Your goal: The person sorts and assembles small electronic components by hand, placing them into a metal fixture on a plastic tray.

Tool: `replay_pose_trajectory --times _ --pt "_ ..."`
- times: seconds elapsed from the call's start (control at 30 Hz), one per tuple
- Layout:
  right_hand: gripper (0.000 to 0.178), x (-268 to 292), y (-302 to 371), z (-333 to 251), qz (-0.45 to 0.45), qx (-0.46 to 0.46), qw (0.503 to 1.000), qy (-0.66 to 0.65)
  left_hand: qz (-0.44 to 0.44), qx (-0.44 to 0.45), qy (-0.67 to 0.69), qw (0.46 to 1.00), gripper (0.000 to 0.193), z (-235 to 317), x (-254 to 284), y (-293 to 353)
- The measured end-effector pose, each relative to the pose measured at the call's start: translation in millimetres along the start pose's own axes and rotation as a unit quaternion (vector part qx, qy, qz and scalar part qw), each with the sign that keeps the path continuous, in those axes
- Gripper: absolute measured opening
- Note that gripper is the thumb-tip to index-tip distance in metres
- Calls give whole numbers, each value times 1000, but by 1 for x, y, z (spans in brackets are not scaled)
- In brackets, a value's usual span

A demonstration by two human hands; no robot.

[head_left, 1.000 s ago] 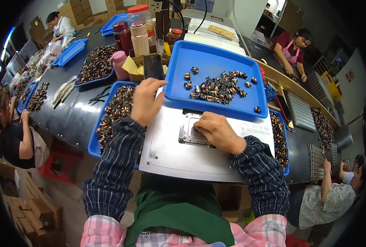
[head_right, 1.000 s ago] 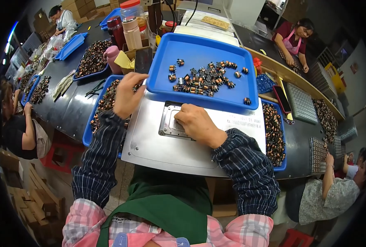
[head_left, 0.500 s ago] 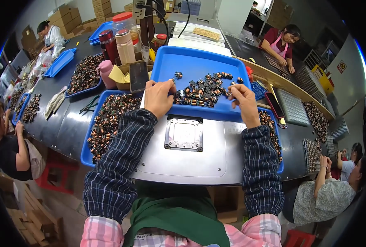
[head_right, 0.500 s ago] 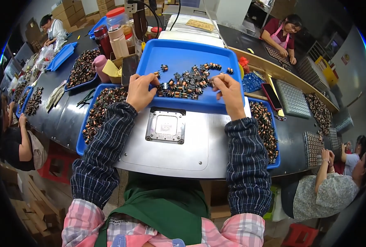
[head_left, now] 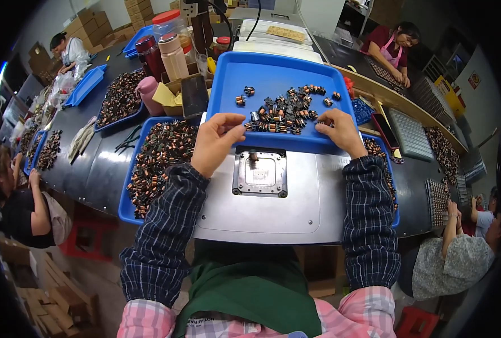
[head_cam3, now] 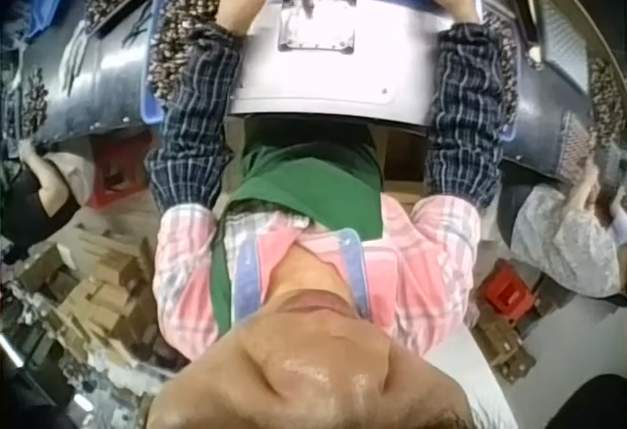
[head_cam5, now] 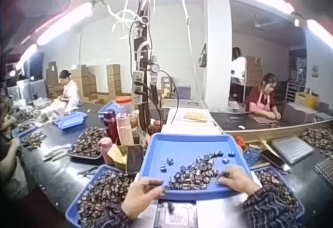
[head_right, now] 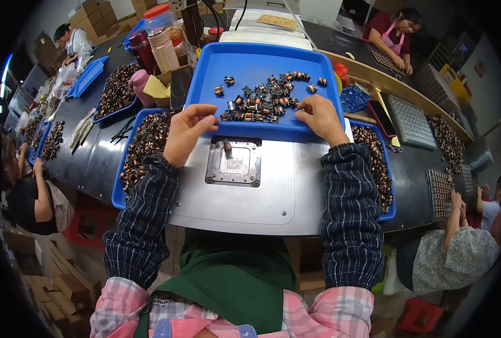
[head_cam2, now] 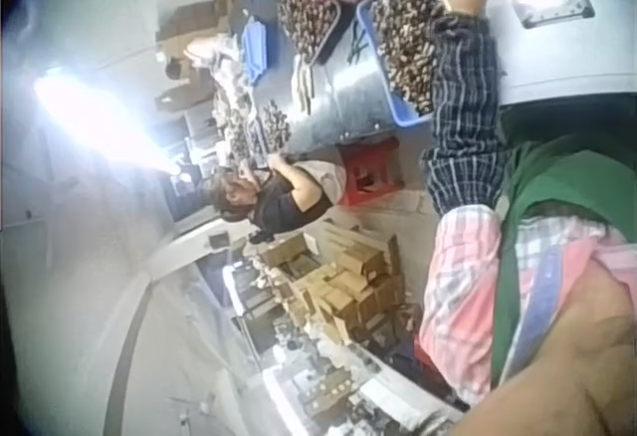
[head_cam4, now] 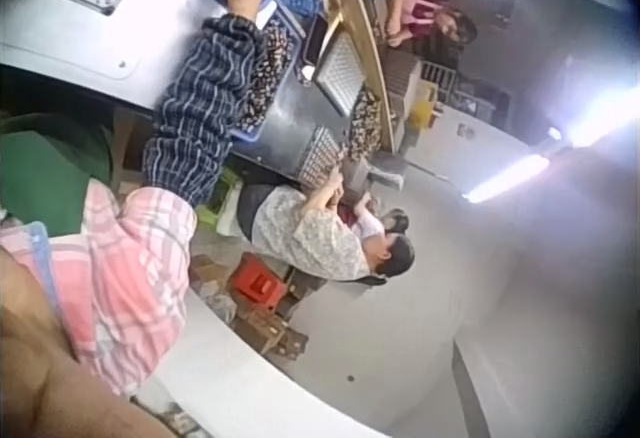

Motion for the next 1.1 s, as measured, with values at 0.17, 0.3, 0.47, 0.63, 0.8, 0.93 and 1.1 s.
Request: replay_pose_trajectory --times 0.17,0.3,0.47,0.63,0.8,0.93,1.1 --pt "16 6 16 -18 32 -44 973 -226 -10 -252 -347 903 19 44 -28 28" --pt "21 -20 35 -68 -83 -80 870 -480 -79 -308 -434 843 23 38 -53 44" --pt "23 -48 50 -98 -173 -101 850 -486 -191 -347 -500 770 27 18 -78 59" --pt "23 -68 55 -101 -157 -76 862 -477 -96 -229 -474 845 21 16 -43 46" --pt "22 -76 63 -135 -119 86 950 -276 -13 22 -88 996 20 -5 17 35" --pt "19 -80 67 -155 -86 189 968 -141 0 41 16 999 13 -11 26 37" --pt "18 -87 65 -157 -99 195 968 -126 -40 42 -7 998 15 -14 24 34"
Point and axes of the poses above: each hand's wrist, its own y-axis away from the middle knuckle, its own x-axis out of the back of the hand, z = x × y, the point moved 9 cm from there along -y, towards the middle knuckle, and after that the axes turned 4 degrees about -y, right-handed, at the moved point
